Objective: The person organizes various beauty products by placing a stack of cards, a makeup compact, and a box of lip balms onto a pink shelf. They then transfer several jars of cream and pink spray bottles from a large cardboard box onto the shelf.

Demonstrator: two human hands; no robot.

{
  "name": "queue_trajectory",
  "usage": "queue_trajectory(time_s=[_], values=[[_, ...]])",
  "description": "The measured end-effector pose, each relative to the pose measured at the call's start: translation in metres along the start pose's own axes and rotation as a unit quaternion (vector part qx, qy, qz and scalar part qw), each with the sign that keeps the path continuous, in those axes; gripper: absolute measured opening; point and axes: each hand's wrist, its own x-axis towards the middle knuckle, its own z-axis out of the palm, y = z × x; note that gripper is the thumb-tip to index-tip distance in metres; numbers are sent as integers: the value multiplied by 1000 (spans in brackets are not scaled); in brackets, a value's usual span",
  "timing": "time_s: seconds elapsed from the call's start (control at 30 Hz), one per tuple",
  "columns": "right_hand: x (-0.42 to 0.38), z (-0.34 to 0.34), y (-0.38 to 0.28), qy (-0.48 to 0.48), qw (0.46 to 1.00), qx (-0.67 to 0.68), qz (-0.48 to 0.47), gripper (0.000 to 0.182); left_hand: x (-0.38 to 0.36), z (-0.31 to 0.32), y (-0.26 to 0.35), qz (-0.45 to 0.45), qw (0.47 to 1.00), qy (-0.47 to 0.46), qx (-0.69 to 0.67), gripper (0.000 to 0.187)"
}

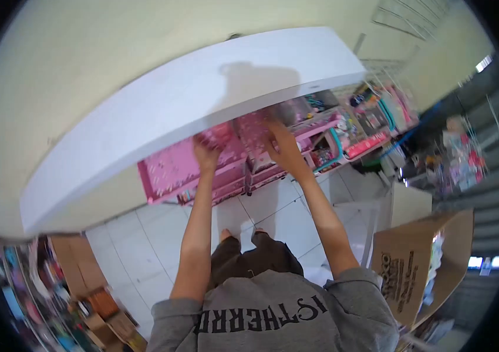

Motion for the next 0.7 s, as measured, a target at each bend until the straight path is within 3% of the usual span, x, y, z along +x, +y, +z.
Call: queue_trajectory(time_s=[0.03, 0.07, 0.1, 0.13, 0.17, 0.23, 0.27, 0.33, 0.43, 0.6, 0.7], values=[[-20, -20, -7, -12, 997, 48, 54, 36, -3, -12, -14, 38, 995, 44, 81, 55], [-43, -40, -15, -19, 989, 96, 107, 36, 9, -39, -62, -31, 965, 41, -256, 51], [-70, -61, -22, -18, 986, 77, 146, 35, -37, -19, -3, 115, 990, 76, -25, 47], [-94, -77, -31, -14, 981, 55, 188, 34, -63, -10, 25, 91, 993, 74, 7, 45], [-114, -88, -44, 21, 977, 24, 211, 34, -86, 3, 40, 130, 983, 78, 99, 43], [-158, -116, -75, 147, 927, 153, 310, 36, -124, 18, 38, 118, 991, -41, 54, 41], [-174, -131, -90, 191, 917, 109, 334, 36, -141, 33, 38, 100, 990, -100, 27, 41], [-198, -150, -122, 242, 908, 85, 332, 37, -177, 62, 36, 60, 969, -232, -54, 39], [-234, -187, -170, 324, 885, 23, 333, 30, -231, 106, 41, -9, 937, -330, -113, 36], [-291, -261, -204, 436, 842, -96, 302, 22, -296, 182, 70, 34, 892, -431, -130, 33], [-333, -317, -210, 449, 824, -156, 308, 21, -335, 233, 87, 62, 862, -482, -141, 35]])
